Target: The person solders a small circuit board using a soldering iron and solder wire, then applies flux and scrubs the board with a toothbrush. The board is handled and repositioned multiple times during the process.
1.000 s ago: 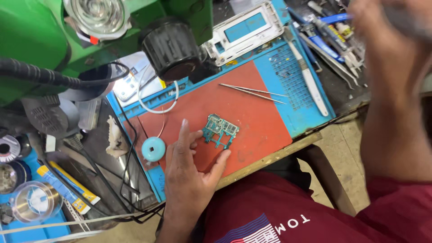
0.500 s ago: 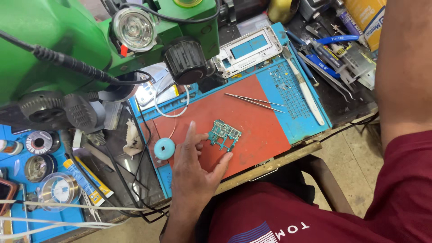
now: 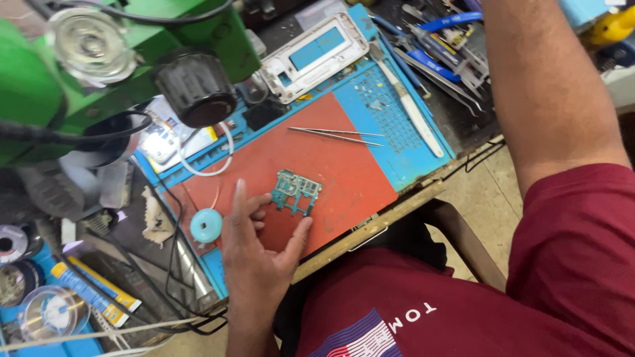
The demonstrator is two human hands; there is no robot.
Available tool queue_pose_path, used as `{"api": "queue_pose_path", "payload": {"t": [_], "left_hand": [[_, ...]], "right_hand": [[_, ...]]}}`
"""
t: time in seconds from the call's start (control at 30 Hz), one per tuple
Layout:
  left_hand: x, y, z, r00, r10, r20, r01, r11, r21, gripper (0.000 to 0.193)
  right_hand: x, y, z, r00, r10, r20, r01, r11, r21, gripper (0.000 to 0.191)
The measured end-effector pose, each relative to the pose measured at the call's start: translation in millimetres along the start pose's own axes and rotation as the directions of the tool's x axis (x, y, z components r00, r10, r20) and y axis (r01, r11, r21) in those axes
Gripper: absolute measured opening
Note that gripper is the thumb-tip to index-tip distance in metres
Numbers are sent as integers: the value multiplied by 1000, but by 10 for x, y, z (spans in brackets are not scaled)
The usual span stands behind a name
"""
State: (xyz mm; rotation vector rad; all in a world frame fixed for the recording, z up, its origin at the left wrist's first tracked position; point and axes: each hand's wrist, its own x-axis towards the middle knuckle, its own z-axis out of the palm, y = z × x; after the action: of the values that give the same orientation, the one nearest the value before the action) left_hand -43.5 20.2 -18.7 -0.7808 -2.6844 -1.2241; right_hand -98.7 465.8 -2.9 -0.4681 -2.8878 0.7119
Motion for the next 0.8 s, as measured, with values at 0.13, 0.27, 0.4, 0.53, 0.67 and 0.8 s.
{"api": "queue_pose_path", "payload": {"t": [0.13, 0.27, 0.4, 0.53, 0.67, 0.8], "left_hand": [[-13, 4, 14, 1000, -29, 7, 29, 1000, -3, 103], [-18, -5, 18, 1000, -19, 10, 19, 1000, 16, 103], [-8, 21, 5, 1000, -15, 7, 15, 1000, -6, 104], [18, 38, -22, 1000, -15, -9, 15, 1000, -10, 103], [-54, -11, -84, 987, 146, -66, -150, 987, -63, 86], [-264, -65, -152, 967, 228, -115, -243, 959, -145, 46]], "right_hand": [[-241, -105, -77, 1000, -4, 9, 4, 999, 43, 19], [-214, -373, -165, 999, -40, -31, 43, 992, 118, 20], [-741, -612, 29, 988, -112, -109, 125, 985, 122, 22], [-1062, -692, 446, 951, -221, -215, 187, 968, -167, 32], [-1124, -552, 577, 957, -83, -278, 81, 997, -19, 22], [-1282, -512, 580, 935, 191, -298, -25, 876, 482, 27]]}}
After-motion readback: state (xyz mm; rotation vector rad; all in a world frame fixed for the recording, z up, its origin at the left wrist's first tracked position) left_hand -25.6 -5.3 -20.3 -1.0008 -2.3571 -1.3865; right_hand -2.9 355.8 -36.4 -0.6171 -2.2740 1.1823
